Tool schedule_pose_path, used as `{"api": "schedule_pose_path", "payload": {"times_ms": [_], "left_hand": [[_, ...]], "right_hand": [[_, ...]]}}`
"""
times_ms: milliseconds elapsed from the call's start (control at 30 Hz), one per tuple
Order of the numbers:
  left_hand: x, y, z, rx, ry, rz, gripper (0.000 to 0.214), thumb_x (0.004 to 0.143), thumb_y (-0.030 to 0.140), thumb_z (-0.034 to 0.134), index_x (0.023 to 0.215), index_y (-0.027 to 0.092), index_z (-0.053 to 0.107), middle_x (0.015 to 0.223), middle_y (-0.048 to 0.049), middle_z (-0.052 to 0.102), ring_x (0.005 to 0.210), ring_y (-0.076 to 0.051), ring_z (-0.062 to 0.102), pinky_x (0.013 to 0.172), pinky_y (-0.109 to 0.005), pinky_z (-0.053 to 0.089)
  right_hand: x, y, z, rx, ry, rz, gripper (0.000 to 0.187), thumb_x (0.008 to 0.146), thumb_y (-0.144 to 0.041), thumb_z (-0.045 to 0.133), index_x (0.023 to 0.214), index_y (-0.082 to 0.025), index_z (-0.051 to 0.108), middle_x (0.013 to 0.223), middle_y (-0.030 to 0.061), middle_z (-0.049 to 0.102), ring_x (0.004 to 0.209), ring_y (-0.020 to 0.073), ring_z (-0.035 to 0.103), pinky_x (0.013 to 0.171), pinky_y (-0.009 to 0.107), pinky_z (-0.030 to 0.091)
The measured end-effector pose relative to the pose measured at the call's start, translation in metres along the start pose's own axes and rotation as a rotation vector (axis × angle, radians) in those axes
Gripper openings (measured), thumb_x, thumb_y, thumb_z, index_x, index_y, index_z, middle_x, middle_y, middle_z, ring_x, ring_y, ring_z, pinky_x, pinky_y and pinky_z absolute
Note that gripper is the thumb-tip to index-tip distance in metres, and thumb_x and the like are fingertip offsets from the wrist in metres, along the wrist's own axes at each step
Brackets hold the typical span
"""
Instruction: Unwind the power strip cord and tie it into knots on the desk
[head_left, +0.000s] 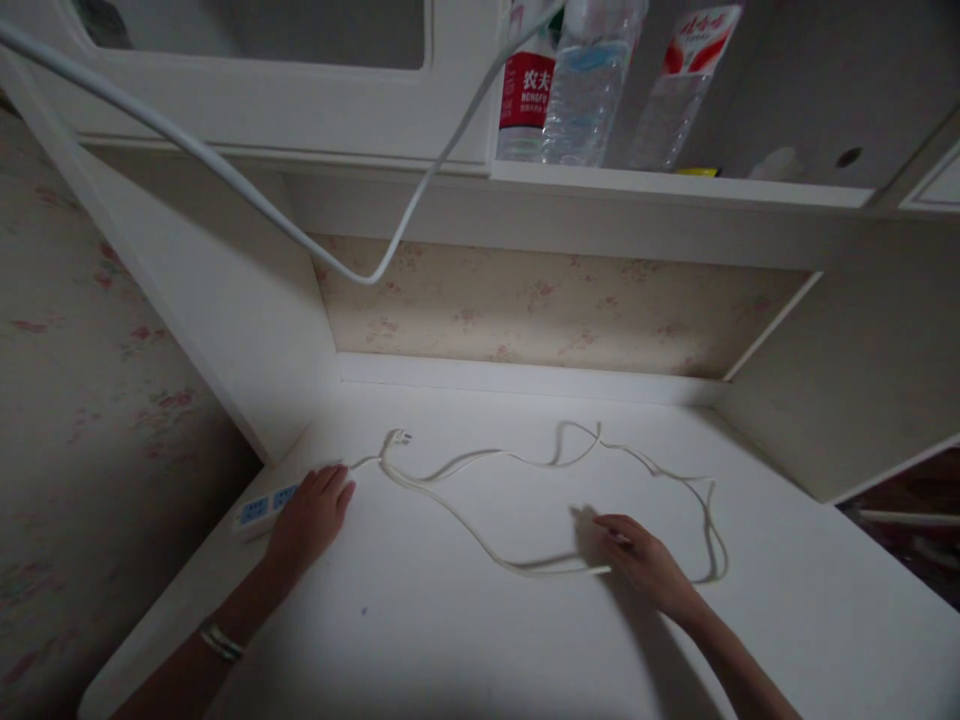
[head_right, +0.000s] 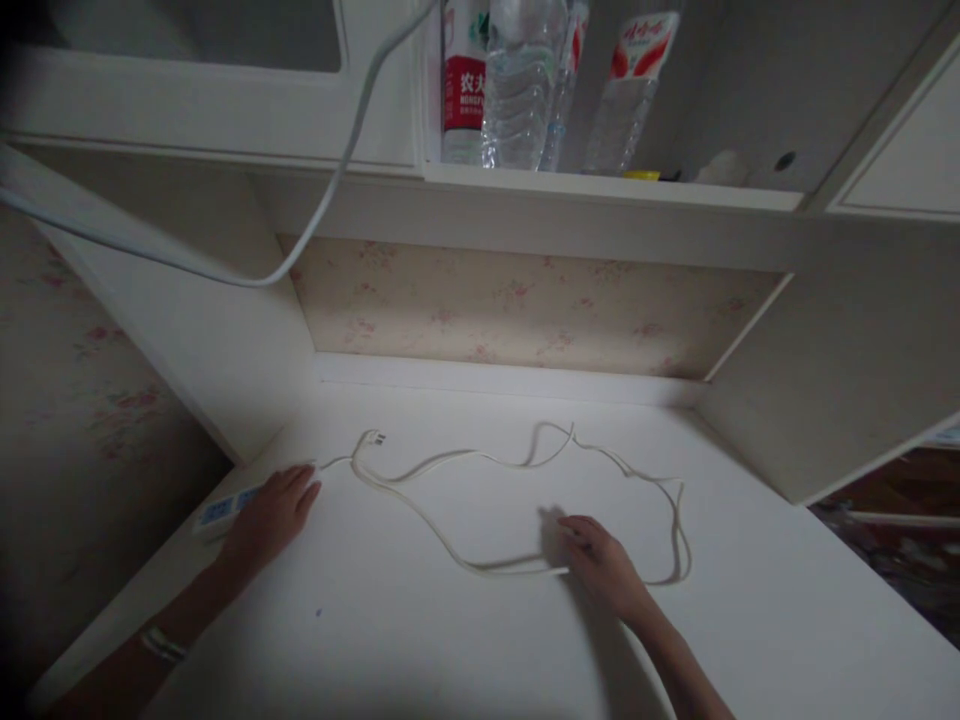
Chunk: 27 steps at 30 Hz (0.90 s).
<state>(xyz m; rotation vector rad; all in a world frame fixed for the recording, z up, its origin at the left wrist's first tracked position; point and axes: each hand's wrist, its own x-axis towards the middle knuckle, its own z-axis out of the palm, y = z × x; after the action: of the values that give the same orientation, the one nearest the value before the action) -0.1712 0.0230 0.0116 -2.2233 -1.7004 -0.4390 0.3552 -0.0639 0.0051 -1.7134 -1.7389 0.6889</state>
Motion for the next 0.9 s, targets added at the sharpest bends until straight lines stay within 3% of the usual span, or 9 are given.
{"api": "schedule_pose_path", "payload": {"times_ms": [67,233,300,367,467,600,733,833,900], "left_hand": [[0.022,0.021,-0.008,-0.039,-0.051,-0.005,0.042,0.095,0.040,0.031,0.105,0.015,0.063,0.105,-0.0129,0.068,0.104,-0.025,0.059,0.097,-0.037,0.041],[0.074,0.061,-0.002,-0.056,-0.339,-0.111,0.047,0.086,0.053,0.045,0.103,0.012,0.061,0.100,-0.0169,0.068,0.096,-0.029,0.062,0.086,-0.038,0.044],[0.086,0.064,0.009,-0.110,-0.422,-0.130,0.051,0.080,0.051,0.053,0.110,0.010,0.058,0.106,-0.0187,0.066,0.099,-0.029,0.061,0.085,-0.038,0.044],[0.092,0.064,0.019,-0.160,-0.445,-0.121,0.052,0.078,0.045,0.057,0.118,0.013,0.053,0.111,-0.0162,0.065,0.102,-0.027,0.061,0.086,-0.035,0.044],[0.094,0.062,0.026,-0.205,-0.433,-0.107,0.049,0.082,0.037,0.055,0.126,0.018,0.046,0.115,-0.0124,0.063,0.103,-0.023,0.061,0.088,-0.033,0.043],[0.089,0.062,0.026,-0.253,-0.418,-0.090,0.047,0.086,0.033,0.050,0.130,0.019,0.042,0.120,-0.0124,0.060,0.110,-0.022,0.058,0.093,-0.033,0.039],[0.087,0.059,0.022,-0.302,-0.435,-0.061,0.055,0.080,0.037,0.057,0.130,0.020,0.042,0.118,-0.0103,0.061,0.107,-0.023,0.058,0.090,-0.031,0.041],[0.084,0.056,0.020,-0.366,-0.482,-0.120,0.066,0.075,0.041,0.062,0.132,0.021,0.038,0.113,-0.0085,0.062,0.097,-0.023,0.062,0.082,-0.030,0.044],[0.081,0.054,0.018,-0.421,-0.514,-0.171,0.071,0.072,0.041,0.064,0.134,0.021,0.035,0.110,-0.0077,0.062,0.094,-0.023,0.063,0.080,-0.031,0.045]], "right_hand": [[0.008,0.009,-0.017,-0.024,0.090,0.130,0.046,0.081,-0.053,0.049,0.108,-0.019,0.064,0.104,0.0109,0.065,0.084,0.0220,0.065,0.073,0.033,0.054],[0.032,0.062,-0.075,-0.394,0.547,0.465,0.060,0.076,-0.050,0.049,0.121,-0.012,0.058,0.120,0.0228,0.054,0.099,0.0330,0.061,0.083,0.044,0.049],[0.036,0.087,-0.092,-0.485,0.549,0.633,0.070,0.075,-0.050,0.050,0.131,-0.010,0.050,0.127,0.0284,0.048,0.105,0.0385,0.058,0.081,0.048,0.049],[0.037,0.109,-0.102,-0.499,0.438,0.719,0.077,0.074,-0.051,0.050,0.138,-0.008,0.041,0.126,0.0303,0.050,0.106,0.0402,0.058,0.079,0.048,0.049],[0.036,0.135,-0.111,-0.481,0.335,0.676,0.067,0.076,-0.045,0.048,0.133,-0.010,0.047,0.111,0.0242,0.063,0.101,0.0371,0.062,0.077,0.045,0.050],[0.034,0.156,-0.129,-0.470,0.336,0.597,0.036,0.074,-0.038,0.045,0.093,-0.017,0.068,0.094,0.0206,0.069,0.090,0.0362,0.065,0.073,0.044,0.049],[0.033,0.167,-0.141,-0.440,0.413,0.523,0.050,0.073,-0.047,0.046,0.106,-0.013,0.062,0.099,0.0218,0.066,0.090,0.0329,0.064,0.073,0.041,0.050],[0.040,0.166,-0.129,-0.425,0.467,0.379,0.066,0.068,-0.056,0.050,0.113,-0.009,0.057,0.102,0.0236,0.063,0.089,0.0323,0.064,0.074,0.040,0.050],[0.050,0.161,-0.115,-0.435,0.472,0.294,0.062,0.068,-0.057,0.049,0.107,-0.010,0.059,0.106,0.0232,0.062,0.092,0.0320,0.063,0.076,0.040,0.050]]}}
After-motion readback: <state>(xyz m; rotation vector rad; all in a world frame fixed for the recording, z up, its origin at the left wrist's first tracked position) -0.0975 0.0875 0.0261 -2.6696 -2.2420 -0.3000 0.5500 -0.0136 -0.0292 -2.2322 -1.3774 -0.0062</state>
